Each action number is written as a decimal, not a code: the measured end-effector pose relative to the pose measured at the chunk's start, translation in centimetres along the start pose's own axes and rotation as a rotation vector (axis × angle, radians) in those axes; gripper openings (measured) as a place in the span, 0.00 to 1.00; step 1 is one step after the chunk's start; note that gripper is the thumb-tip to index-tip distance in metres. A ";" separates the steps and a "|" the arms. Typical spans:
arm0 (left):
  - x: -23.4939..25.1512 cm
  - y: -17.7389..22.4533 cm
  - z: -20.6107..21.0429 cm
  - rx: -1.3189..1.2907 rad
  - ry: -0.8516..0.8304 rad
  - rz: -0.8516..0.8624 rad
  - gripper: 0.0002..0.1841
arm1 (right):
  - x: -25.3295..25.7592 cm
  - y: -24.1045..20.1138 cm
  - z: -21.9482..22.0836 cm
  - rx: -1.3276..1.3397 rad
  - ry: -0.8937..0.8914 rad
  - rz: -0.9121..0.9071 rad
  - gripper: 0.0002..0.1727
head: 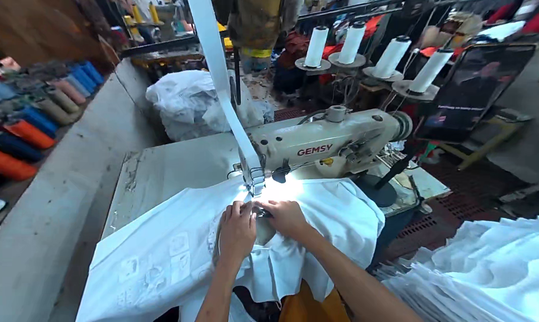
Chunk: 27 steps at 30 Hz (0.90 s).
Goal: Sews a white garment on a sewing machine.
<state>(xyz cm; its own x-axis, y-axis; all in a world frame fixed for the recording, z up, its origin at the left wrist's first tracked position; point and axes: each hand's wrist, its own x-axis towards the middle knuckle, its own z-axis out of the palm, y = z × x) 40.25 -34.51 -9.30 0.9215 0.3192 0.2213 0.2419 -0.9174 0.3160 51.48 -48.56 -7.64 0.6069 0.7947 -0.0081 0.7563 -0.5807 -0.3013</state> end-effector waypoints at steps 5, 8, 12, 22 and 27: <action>0.9 0.3 0.5 0.033 0.074 0.001 0.20 | 1.0 -1.0 -0.3 -0.046 -0.033 0.039 0.30; 2.4 -0.1 0.6 0.044 0.130 0.022 0.20 | 2.0 -2.1 -1.0 0.064 -0.093 0.117 0.24; 4.5 -1.5 -0.2 0.012 -0.003 0.013 0.20 | 2.2 -3.8 -1.8 0.097 -0.167 0.220 0.24; -0.4 -0.7 -0.3 0.008 -0.060 0.045 0.21 | 2.5 1.5 1.4 0.037 0.259 -0.166 0.18; -0.4 0.2 -0.5 0.047 -0.103 0.022 0.23 | 3.3 1.6 -1.8 0.030 0.097 -0.098 0.15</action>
<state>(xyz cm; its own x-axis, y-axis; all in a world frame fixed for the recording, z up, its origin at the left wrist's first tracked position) 39.79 -34.69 -8.91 0.9525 0.2747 0.1315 0.2326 -0.9349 0.2682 55.16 -47.19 -6.48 0.5521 0.8258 0.1151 0.8066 -0.4939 -0.3248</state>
